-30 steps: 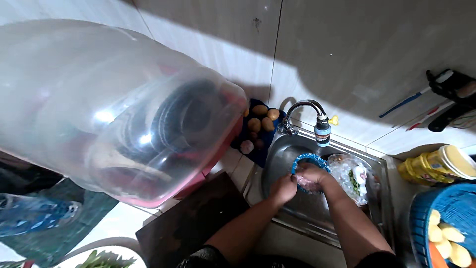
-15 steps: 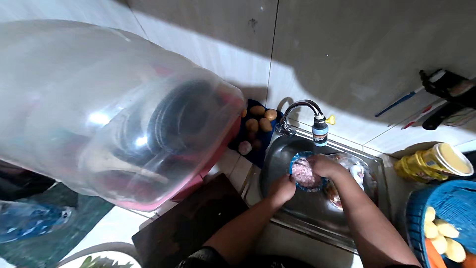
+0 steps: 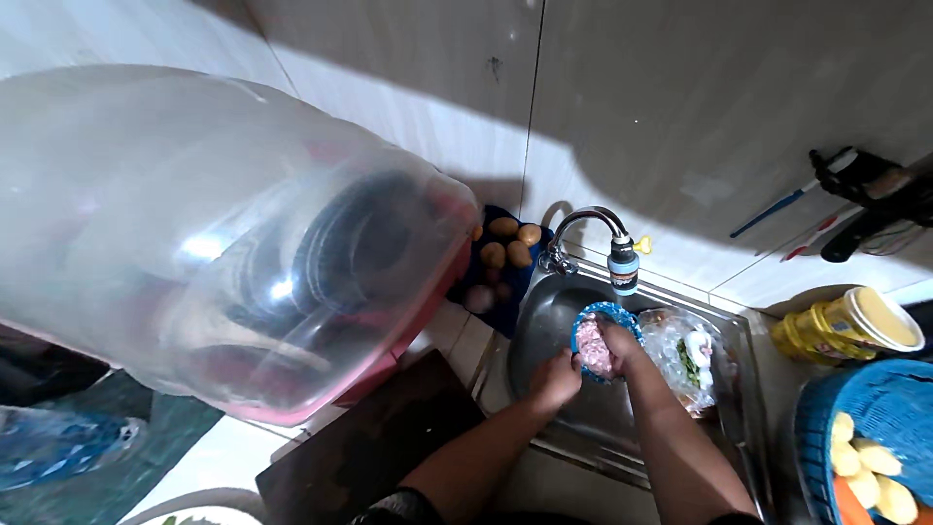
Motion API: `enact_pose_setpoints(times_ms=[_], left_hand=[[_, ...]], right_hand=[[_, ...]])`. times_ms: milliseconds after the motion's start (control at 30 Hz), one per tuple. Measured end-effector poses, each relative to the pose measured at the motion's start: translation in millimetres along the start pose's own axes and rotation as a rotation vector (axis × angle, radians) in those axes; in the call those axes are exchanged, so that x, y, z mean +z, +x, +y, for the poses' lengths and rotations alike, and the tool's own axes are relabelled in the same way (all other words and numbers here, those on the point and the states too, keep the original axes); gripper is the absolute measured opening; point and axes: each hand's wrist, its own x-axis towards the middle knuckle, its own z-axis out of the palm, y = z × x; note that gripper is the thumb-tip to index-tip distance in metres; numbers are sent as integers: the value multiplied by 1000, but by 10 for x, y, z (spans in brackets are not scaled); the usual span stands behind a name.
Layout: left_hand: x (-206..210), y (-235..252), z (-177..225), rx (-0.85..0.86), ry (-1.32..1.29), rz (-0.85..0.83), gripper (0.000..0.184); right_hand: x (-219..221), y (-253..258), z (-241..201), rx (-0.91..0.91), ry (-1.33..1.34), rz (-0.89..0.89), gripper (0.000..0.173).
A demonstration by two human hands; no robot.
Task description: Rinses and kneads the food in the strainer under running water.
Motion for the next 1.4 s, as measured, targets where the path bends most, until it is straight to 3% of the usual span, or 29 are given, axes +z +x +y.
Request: enact_pose_setpoints(times_ms=[67,133,267,367,467,600,767,900,967,1033,1100,1233,1300,1400], left_hand=[[21,15,-34,-2,1,0,55],[-31,2,-32,-21,-47,-4,55],[-117,-68,66,-15,-90,9,55],[-149,-110,87,0,-21,13,53],[-148,-113,80,54,9,-5,52],[-44,-90,34,116,24,-21,48],[-154,-121,88,101,95,-18,52],[-129,-60,37,3,81,-2,55],[-115,-33,34,-15,79,6,54],[-146,-32,62,-24,85,23,54],[-186,-25,62,-37,100,44,55],[-209,-12,78,-27,101,76,57],[-187,-15,67,-18,100,96,58],[-151,-10,39,-9,37,99,58]], right_hand=[[-23,-198,-150,25,155,-82,58],[-100,-421,-390,-27,109,-139,52],[-411,-453,-750,-198,-563,-55,38],[-482,-323,-805,-145,-856,104,37],[-386,-66,-425,-153,-792,142,53],[-197,-15,-144,-193,-586,186,50],[-23,-67,116,-327,-738,74,43],[-126,-311,18,-455,-975,-118,35],[-307,-419,-190,-514,-1021,-74,33],[-463,-606,-484,-487,-1010,3,30],[-461,-835,-702,-375,-959,-49,25],[-97,-919,-460,-361,-821,-213,39],[5,-599,-83,-487,-874,-205,48],[47,-391,104,-578,-929,-172,54]])
